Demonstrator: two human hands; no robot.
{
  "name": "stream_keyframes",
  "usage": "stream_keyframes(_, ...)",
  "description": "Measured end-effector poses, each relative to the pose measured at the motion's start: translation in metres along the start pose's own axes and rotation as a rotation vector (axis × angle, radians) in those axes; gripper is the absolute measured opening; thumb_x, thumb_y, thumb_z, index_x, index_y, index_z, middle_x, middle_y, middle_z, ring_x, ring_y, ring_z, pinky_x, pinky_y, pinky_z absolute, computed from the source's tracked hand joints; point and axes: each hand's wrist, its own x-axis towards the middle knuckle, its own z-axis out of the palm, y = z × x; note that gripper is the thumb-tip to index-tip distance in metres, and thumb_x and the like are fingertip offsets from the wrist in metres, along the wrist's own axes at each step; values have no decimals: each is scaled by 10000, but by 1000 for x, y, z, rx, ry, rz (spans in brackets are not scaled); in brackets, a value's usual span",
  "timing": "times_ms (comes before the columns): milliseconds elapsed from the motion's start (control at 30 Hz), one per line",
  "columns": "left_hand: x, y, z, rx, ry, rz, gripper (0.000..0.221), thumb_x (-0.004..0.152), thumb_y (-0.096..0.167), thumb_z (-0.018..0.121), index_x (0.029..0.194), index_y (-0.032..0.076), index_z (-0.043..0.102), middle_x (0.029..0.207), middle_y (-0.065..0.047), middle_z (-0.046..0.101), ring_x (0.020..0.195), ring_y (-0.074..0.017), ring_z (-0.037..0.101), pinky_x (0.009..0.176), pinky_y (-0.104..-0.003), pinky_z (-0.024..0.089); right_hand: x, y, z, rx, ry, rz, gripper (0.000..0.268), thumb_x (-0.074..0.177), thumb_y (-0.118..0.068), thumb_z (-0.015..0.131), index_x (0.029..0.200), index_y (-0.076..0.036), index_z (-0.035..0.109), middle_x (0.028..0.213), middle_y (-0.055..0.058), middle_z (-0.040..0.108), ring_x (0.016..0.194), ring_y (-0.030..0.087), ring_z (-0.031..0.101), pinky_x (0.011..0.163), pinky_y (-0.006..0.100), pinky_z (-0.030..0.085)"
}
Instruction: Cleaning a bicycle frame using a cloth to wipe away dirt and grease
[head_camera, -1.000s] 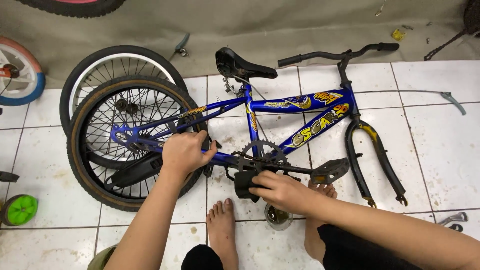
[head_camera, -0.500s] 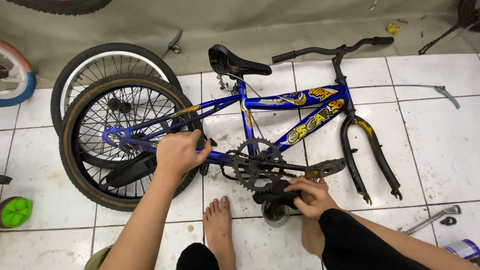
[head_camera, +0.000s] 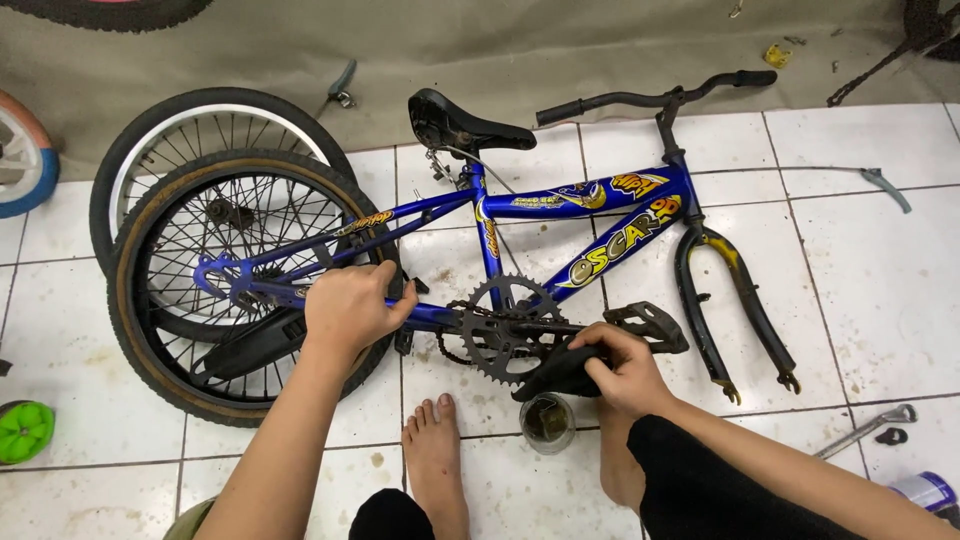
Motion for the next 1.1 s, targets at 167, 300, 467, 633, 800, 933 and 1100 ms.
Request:
stream_keyframes(167, -2, 0, 3, 2, 30, 8, 332, 832, 523, 641, 770, 201, 695, 548, -4, 631, 519, -209, 655, 568, -318, 542, 4, -3, 6, 100, -12, -36, 296, 705, 151, 555, 936, 57, 715, 896, 168, 700, 866, 206, 623, 785, 397, 549)
stream_keyframes(300, -2, -1, 4, 16, 42, 4, 336, 824, 534, 640, 783, 205, 695, 563, -7, 638, 535, -216, 664, 577, -332, 550, 12, -13, 3, 146, -27, -128, 288, 693, 152, 581, 934, 77, 718, 912, 202, 702, 883, 234, 636, 800, 389, 539)
stream_keyframes(467, -3, 0, 0, 7, 25, 1, 333, 835, 521, 640, 800, 199, 715, 564, -10, 647, 534, -215, 667, 577, -328, 549, 31, -61, 12, 12, -119, -242, 298, 769, 115, 638, 1051, 58, 713, 1024, 227, 697, 976, 305, 690, 827, 412, 580)
stream_keyframes(633, -2, -1, 1, 7, 9, -3, 329, 828, 524, 628, 771, 205, 684, 554, -11, 641, 532, -212, 670, 568, -328, 544, 38, -84, 49, -267, -412, -356, 389, 850, -22, 688, 1234, 42, 686, 1212, 358, 657, 1124, 558, 627, 892, 629, 538)
stream_keyframes(800, -2, -3, 2, -39, -21, 13, 310, 838, 488, 635, 780, 189, 695, 550, -13, 646, 518, -208, 666, 559, -319, 549, 35, -40, 60, -509, -521, -666, 348, 859, 111, 648, 1181, -7, 711, 1158, 219, 674, 1143, 416, 623, 953, 499, 543)
stream_keyframes(933, -1, -2, 1, -24, 1, 11, 330, 834, 512, 633, 782, 191, 688, 559, -18, 644, 533, -220, 673, 562, -325, 540, 34, -41, 49, -518, -511, -753, 197, 853, 77, 679, 1027, -11, 704, 1047, 171, 673, 1010, 367, 633, 862, 434, 576)
stream_keyframes(1100, -3, 0, -1, -46, -7, 8, 310, 833, 486, 648, 777, 184, 682, 553, -20, 638, 532, -225, 671, 568, -331, 547, 46, -23, 42, -548, -626, -598, 157, 732, -23, 761, 873, -85, 735, 934, 107, 721, 896, 276, 678, 779, 384, 603)
